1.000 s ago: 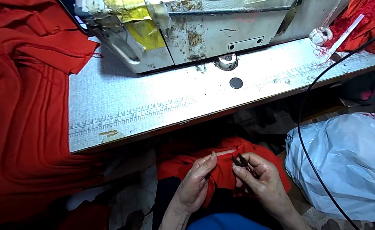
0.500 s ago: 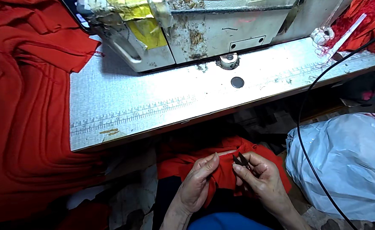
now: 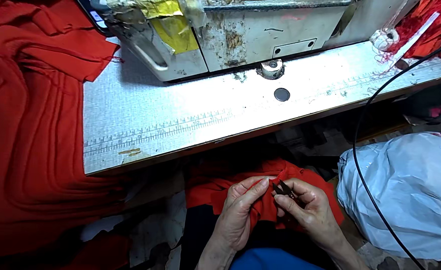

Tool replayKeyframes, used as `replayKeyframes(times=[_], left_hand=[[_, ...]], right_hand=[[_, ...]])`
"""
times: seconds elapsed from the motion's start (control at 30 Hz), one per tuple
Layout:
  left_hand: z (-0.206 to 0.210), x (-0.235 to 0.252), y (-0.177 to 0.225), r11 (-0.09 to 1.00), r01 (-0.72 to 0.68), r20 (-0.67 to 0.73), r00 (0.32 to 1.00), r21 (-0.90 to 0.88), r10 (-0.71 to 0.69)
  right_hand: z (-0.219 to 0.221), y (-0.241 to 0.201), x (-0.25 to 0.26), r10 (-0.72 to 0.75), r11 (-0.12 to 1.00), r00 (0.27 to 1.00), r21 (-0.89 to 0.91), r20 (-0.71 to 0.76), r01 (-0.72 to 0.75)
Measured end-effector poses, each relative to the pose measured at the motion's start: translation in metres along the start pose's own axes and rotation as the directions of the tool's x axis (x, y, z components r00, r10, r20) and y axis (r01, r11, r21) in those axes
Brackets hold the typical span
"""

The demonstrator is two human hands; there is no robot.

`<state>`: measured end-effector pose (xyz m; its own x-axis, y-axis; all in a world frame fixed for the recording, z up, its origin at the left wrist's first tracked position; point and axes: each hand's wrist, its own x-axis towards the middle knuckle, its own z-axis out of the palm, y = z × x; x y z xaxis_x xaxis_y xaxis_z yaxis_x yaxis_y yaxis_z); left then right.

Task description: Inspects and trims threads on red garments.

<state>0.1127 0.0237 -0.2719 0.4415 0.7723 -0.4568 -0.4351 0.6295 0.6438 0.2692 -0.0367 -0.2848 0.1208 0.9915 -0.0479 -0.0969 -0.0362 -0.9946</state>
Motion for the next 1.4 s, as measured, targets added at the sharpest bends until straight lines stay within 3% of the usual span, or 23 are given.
replayKeyframes(times=[0.37, 0.6, 0.77, 1.03, 1.2, 1.4], left_hand=[[0.007, -0.001, -0.001, 0.999, 0.012, -0.078, 0.997, 0.053, -0.008], [-0.002, 0.001, -0.003, 0.997, 0.003, -0.033, 0.999, 0.083, 0.0], [-0.022, 0.006, -0.012, 0.921, -0.215, 0.135, 0.974, 0.324, 0.18], [-0.01, 0.006, -0.023, 0.695, -0.494, 0.15, 0.855, 0.523, 0.496], [-0.008, 0.008, -0.034, 0.684, -0.486, 0.087, 0.844, 0.544, 0.53], [-0.018, 0.01, -0.03, 0.634, -0.479, 0.155, 0.854, 0.606, 0.497]], right_hand=[[-0.003, 0.005, 0.001, -0.026, 0.999, 1.0, 0.026, 0.015, 0.026], [-0.011, 0.011, 0.008, 0.067, 0.995, 0.994, 0.073, 0.091, -0.074], [-0.016, 0.003, 0.013, 0.131, 0.99, 0.989, 0.049, 0.063, -0.135], [-0.014, 0.013, 0.018, 0.054, 0.998, 0.998, 0.013, 0.029, -0.054], [-0.01, 0.025, 0.016, 0.057, 0.978, 0.997, 0.197, 0.058, -0.067], [-0.01, 0.023, 0.018, 0.103, 0.988, 0.994, 0.114, 0.041, -0.107]])
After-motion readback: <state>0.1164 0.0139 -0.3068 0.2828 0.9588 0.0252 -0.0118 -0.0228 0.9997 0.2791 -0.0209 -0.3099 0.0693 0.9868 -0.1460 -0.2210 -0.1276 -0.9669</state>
